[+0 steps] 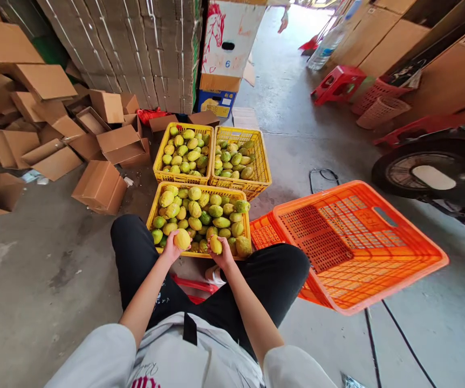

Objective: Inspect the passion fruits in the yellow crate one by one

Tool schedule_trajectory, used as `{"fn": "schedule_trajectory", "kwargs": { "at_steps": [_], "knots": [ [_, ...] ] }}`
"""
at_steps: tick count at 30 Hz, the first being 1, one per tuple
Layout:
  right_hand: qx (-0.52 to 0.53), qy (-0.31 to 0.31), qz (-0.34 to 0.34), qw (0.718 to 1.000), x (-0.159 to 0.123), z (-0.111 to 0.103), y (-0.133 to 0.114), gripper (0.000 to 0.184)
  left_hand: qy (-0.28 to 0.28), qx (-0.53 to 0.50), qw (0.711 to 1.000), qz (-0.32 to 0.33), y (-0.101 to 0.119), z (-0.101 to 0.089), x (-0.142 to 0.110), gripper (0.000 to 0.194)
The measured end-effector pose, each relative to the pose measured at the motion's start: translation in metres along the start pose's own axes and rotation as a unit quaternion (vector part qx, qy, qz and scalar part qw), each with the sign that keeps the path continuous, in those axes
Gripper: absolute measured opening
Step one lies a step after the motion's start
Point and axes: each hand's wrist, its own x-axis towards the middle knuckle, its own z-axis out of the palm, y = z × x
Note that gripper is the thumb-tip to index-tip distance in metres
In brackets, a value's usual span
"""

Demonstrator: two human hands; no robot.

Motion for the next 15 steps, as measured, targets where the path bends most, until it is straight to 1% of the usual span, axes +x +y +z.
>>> {"fn": "schedule_trajectory", "kwargs": {
  "at_steps": [2,4,7,9,11,13,15],
  "knots": [
    [-0.006,0.004,0.002,1.000,0.0014,-0.0017,0.0012,0.021,0.000,-0.001,1.000,-0.002,0.0002,0.0000,0.0001,0.021],
    [-0.007,0.015,0.002,1.000,0.0032,-0.0045,0.0021,0.020,0.013,-0.002,1.000,-0.001,0.0006,0.0002,0.0006,0.023],
    [0.006,0.031,-0.008,0.999,0.0057,-0.0081,0.0030,0.021,0.023,-0.019,0.999,0.011,0.0017,0.0011,0.0015,0.028],
    [0.017,0.025,-0.018,0.999,0.0063,-0.0084,0.0035,0.024,0.024,-0.032,0.999,0.027,0.0029,0.0019,0.0018,0.030],
    [0.023,0.006,-0.024,0.999,0.0056,-0.0066,0.0039,0.027,0.029,-0.043,0.998,0.041,0.0042,0.0025,0.0019,0.030],
    [0.026,-0.007,-0.023,0.999,0.0039,-0.0037,0.0037,0.029,0.045,-0.060,0.996,0.052,0.0048,0.0027,0.0018,0.026],
    [0.032,-0.006,-0.020,0.999,0.0020,-0.0008,0.0030,0.029,0.055,-0.071,0.994,0.056,0.0042,0.0025,0.0015,0.019]
  ]
}}
